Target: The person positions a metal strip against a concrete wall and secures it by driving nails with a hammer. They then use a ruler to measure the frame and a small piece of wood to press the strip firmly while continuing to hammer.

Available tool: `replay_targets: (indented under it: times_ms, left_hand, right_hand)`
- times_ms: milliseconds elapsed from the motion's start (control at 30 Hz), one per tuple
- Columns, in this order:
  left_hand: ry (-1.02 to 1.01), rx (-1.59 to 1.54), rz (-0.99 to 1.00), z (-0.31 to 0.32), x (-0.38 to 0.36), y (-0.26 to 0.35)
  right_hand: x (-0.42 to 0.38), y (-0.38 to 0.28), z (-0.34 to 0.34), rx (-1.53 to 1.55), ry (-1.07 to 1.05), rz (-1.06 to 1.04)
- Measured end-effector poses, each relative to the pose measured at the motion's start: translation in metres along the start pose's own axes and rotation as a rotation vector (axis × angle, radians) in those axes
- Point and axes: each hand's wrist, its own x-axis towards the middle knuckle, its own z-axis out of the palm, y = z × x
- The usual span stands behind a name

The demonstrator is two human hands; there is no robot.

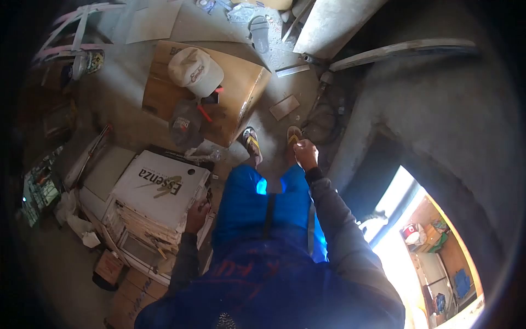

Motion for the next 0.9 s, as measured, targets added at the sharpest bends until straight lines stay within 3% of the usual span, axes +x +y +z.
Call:
replay_targets:
  times_ms: [67, 167, 233, 267, 333, 400, 500, 600, 700, 800, 900]
  left_hand:
    - [-0.015, 0.103, 0.082, 0.011, 0.013, -0.036]
    - [-0.034, 0.123, -0.056, 0.009, 0.029, -0.031]
    - [0.019, 0.066, -0.141, 0.016, 0.036, -0.071]
    - [0.045, 0.085, -0.190, 0.018, 0.040, -0.091]
    - [0.058, 0.105, -0.353, 0.020, 0.044, -0.109]
    - [0.101, 0.063, -0.360, 0.024, 0.039, -0.128]
    - [0.107, -0.005, -0.430, 0.030, 0.042, -0.144]
    - [0.102, 0.048, -0.435, 0.036, 0.050, -0.150]
    - [0.118, 0.009, -0.486, 0.038, 0.061, -0.144]
    - [0.128, 0.090, -0.328, 0.037, 0.075, -0.140]
    - [0.120, -0.006, -0.317, 0.029, 0.078, -0.122]
  right_hand:
    - [0.064, 0.039, 0.044, -0.057, 0.037, 0.007]
    - [0.161, 0.070, 0.103, -0.211, 0.083, -0.018]
    - [0.211, 0.075, 0.126, -0.392, 0.064, -0.070]
    - [0.220, 0.041, 0.123, -0.503, -0.068, 0.077]
    - [0.278, 0.076, 0.161, -0.725, -0.124, -0.065]
    - [0.346, 0.142, 0.211, -0.975, 0.024, -0.311]
    - [0.356, 0.110, 0.218, -0.866, 0.107, -0.130]
    - [0.353, 0.092, 0.232, -1.012, 0.123, -0.023]
    - [0.347, 0.104, 0.216, -0.773, 0.096, 0.004]
    - [0.343, 0.138, 0.197, -0.833, 0.170, -0.129]
    - [0.318, 0.142, 0.179, -0.704, 0.130, -0.174]
